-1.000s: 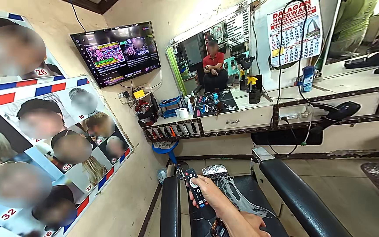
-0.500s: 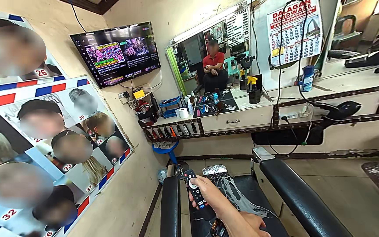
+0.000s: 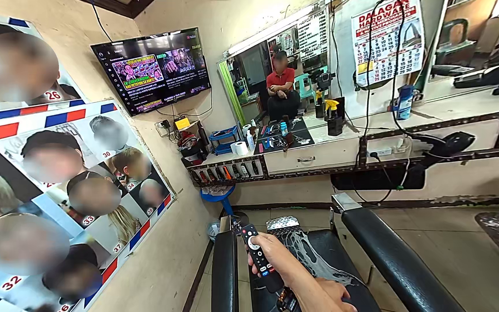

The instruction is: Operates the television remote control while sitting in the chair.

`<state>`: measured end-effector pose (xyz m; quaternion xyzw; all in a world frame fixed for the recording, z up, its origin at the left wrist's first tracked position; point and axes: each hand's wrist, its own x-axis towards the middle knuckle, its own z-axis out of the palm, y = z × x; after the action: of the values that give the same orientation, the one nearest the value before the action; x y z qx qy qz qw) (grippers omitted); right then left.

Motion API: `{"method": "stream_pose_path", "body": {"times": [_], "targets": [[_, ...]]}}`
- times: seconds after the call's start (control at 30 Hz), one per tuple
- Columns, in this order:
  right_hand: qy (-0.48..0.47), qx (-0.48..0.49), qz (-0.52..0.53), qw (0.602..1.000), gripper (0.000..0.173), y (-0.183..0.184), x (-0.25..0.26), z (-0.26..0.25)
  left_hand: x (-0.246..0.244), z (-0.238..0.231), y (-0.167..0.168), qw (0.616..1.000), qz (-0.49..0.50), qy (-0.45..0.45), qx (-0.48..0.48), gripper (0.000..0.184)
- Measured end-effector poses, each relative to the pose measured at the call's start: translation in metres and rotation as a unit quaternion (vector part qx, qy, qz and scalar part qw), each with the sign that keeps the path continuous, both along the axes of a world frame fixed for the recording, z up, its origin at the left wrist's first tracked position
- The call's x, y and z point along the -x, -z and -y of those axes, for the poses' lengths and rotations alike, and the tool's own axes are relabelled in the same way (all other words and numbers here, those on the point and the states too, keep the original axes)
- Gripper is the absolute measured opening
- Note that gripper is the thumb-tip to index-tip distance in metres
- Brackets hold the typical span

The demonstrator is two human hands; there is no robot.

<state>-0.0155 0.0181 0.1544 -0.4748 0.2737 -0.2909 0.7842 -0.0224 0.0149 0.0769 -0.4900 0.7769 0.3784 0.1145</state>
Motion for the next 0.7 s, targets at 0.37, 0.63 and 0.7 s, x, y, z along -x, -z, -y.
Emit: {"method": "stream_pose_path", "body": {"times": [0.37,0.63,0.7], "targets": [[0.004,0.023,-0.026,0.999,0.030,0.000,0.000,0.000,0.000,0.004,0.006,1.000,0.005,0.004,0.001,0.047],[0.007,0.044,-0.054,0.998,0.030,-0.004,0.001,0.000,0.001,0.000,-0.002,1.000,0.008,0.002,-0.005,0.046],[0.006,0.039,-0.045,0.998,0.030,-0.002,0.000,0.000,0.001,0.001,-0.004,1.000,0.008,0.003,-0.012,0.047]]}}
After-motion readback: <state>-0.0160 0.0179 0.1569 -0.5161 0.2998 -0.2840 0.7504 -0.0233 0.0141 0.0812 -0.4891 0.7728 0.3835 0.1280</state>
